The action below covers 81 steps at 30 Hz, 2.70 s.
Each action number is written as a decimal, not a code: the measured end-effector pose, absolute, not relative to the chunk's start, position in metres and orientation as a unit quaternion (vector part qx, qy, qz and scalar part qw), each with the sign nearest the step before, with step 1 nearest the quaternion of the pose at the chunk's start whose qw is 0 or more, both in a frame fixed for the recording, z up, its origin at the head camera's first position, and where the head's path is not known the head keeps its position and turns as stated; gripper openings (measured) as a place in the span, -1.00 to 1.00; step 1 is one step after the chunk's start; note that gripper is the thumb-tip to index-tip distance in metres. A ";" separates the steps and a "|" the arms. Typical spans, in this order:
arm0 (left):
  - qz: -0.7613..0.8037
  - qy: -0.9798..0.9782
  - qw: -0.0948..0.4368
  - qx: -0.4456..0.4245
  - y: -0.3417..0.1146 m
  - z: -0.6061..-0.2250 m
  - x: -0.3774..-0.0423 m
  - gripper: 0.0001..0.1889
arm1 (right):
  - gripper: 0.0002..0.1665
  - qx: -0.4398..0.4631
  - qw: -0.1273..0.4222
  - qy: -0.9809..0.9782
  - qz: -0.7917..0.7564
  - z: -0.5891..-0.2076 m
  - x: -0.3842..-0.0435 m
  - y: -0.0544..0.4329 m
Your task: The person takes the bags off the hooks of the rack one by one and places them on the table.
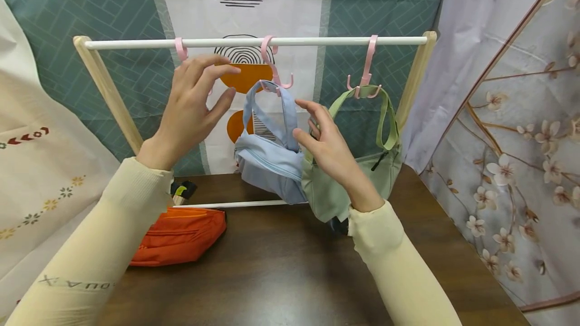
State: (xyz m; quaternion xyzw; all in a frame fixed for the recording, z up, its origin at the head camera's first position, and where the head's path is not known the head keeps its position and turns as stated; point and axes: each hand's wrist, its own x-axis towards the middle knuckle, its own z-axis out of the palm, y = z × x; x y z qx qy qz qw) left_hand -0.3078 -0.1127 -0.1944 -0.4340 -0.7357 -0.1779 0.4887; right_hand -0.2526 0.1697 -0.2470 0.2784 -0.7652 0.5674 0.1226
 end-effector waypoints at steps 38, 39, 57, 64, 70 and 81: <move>0.012 -0.847 0.377 -0.374 -0.060 -0.138 -0.342 -0.33 | -0.25 0.150 0.131 -0.854 0.481 -0.210 -0.295 0.144; 0.004 -0.850 0.369 -0.377 -0.059 -0.138 -0.342 -0.33 | -0.24 0.142 0.122 -0.861 0.472 -0.210 -0.297 0.143; -0.102 -0.860 0.352 -0.355 -0.050 -0.138 -0.344 -0.42 | -0.45 0.109 0.117 -0.914 0.372 -0.216 -0.305 0.128; -0.106 -0.863 0.352 -0.346 -0.046 -0.139 -0.343 -0.37 | -0.50 0.071 0.170 -0.933 0.309 -0.214 -0.297 0.132; -0.107 -0.871 0.348 -0.330 -0.045 -0.137 -0.342 -0.39 | -0.55 0.090 0.170 -0.935 0.297 -0.205 -0.294 0.133; -0.109 -0.877 0.340 -0.322 -0.044 -0.137 -0.340 -0.39 | -0.60 0.108 0.145 -0.941 0.287 -0.186 -0.292 0.137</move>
